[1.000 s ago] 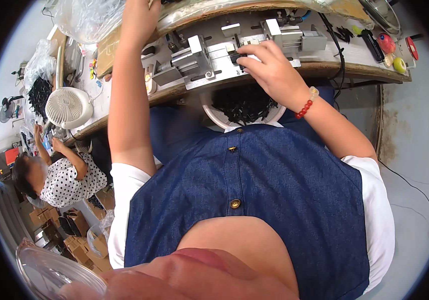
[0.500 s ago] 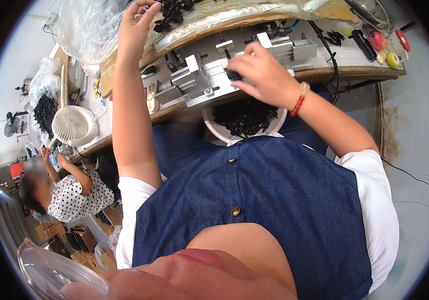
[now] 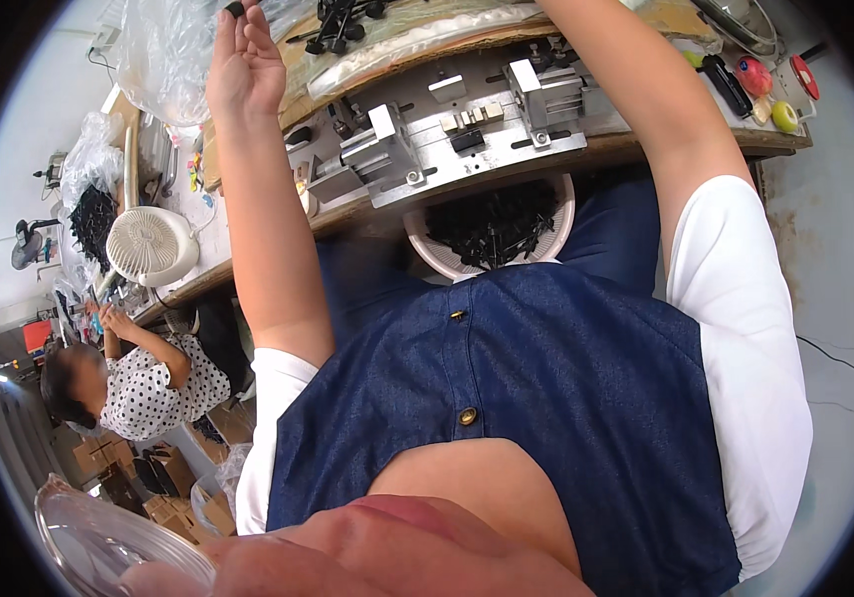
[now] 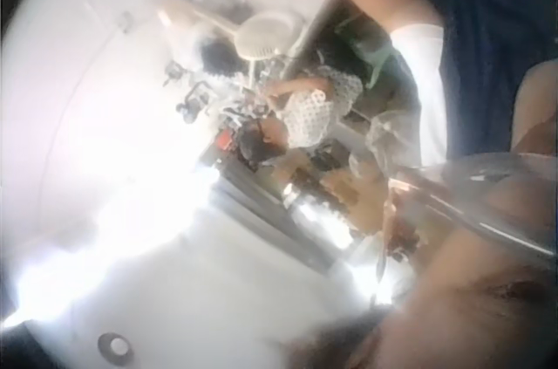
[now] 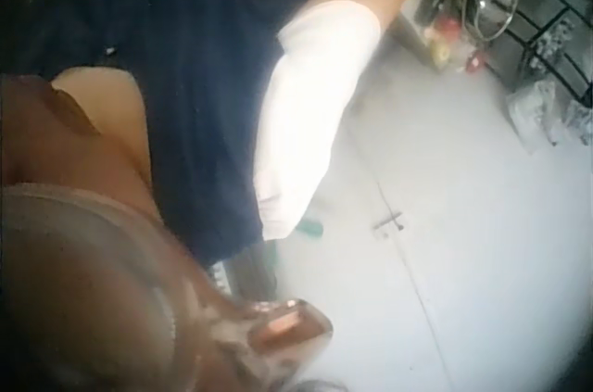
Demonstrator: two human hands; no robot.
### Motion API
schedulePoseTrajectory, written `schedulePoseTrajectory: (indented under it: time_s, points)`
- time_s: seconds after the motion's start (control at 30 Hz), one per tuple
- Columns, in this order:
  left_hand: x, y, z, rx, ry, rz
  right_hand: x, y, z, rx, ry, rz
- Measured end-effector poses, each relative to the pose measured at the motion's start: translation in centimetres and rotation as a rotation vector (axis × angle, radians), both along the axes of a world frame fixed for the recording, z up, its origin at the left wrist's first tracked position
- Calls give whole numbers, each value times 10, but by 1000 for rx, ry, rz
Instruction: The person repeatedly picks small black plastic components from a bowl, places them into a metal jig on the table, and presses down to secure them. They then remove the assembled units and place them into a plastic bag. The process is repeated continuously.
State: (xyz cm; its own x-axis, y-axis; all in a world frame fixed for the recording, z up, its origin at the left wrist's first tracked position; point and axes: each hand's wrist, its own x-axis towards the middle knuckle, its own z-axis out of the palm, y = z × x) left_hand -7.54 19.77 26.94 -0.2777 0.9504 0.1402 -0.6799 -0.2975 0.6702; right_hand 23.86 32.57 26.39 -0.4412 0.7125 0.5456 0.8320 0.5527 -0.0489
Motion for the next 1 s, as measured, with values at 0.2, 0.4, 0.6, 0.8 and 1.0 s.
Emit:
schedulePoseTrajectory:
  time_s: [0.2,0.4,0.6,0.8,1.0]
  points:
    - [93,-137,0,13,820,114,16,-37,10,23,69,33]
    - [136,-187,-78,226,1405,222,21,-81,31,-225,795,290]
    - [143,-178,-98,168,1493,178,24,-152,35,-445,983,462]
    - [144,-181,-98,183,1570,208,27,-207,10,-539,1233,584]
    - [140,-180,-74,163,1553,168,36,-248,-11,-423,652,481]
